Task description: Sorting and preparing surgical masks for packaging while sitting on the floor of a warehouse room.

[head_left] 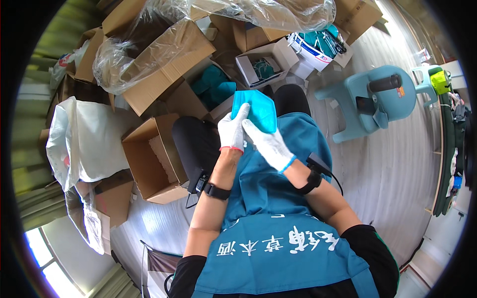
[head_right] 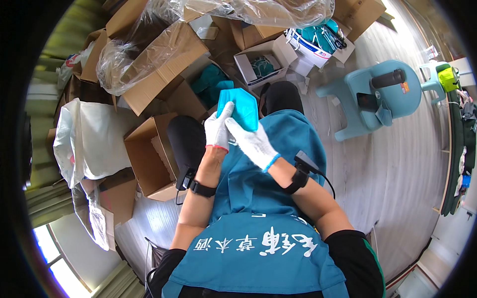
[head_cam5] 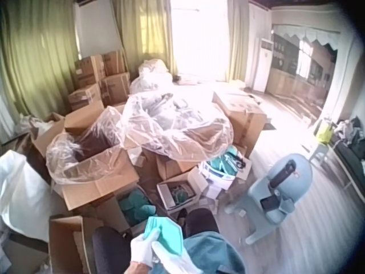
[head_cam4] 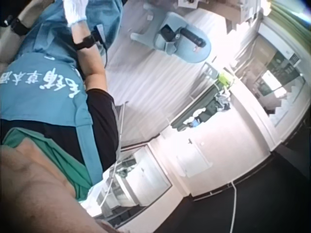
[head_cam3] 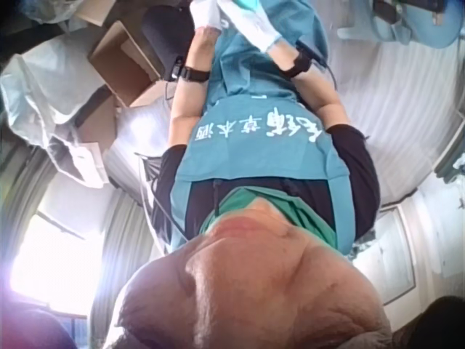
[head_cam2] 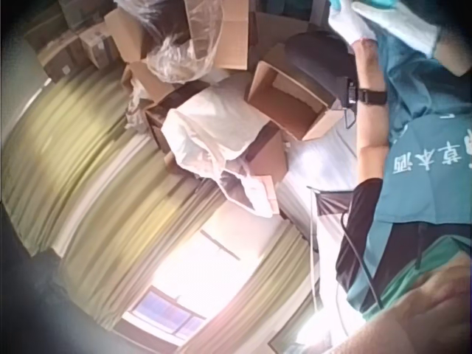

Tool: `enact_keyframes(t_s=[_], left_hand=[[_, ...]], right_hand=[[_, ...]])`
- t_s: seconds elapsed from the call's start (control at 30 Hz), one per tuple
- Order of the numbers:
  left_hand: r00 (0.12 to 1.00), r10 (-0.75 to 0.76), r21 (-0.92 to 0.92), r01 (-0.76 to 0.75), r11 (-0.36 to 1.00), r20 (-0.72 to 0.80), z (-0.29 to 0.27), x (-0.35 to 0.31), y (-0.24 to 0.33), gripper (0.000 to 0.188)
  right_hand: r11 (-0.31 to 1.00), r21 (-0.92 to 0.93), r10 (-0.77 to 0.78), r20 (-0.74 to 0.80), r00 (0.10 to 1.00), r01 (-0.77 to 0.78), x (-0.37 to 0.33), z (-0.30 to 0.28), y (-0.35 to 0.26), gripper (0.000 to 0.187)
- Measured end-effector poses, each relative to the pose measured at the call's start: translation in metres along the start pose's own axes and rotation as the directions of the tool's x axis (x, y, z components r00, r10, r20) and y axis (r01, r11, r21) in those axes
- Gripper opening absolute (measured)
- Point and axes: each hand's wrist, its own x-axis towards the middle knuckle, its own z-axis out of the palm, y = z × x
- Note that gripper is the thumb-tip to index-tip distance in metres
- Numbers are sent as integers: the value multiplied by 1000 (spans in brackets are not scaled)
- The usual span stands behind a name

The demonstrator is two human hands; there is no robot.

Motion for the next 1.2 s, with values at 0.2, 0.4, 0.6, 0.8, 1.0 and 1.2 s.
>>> enact_keyframes(t_s=[0.2,0.4,0.6,0.8,1.0,1.2], left_hand=[[869,494,799,-319,510,32,-19,36,-32,37],[842,539,996,-22,87,-29,-89,112,-73,36],[988,135,378,-97,921,-77,-25,35,7,35],[915,122,340,-264,903,385,11,-43,-5,46],[894,-279,-175,355,918,349,-1,-37,-9,32],[916,-260,-118,307,944,307,-13,-33,-25,30]], right_hand=[[922,-381,45,-57,997,-63,0,-24,44,25],[694,-590,-215,376,901,412,-76,-35,43,11],[930,-323,142,-114,983,-172,-36,-72,-21,23],[248,-966,-193,25,981,74,-2,-46,-22,46],[-43,-894,-455,415,788,446,-35,-38,19,54],[105,-876,-371,404,836,470,-43,-39,7,50]])
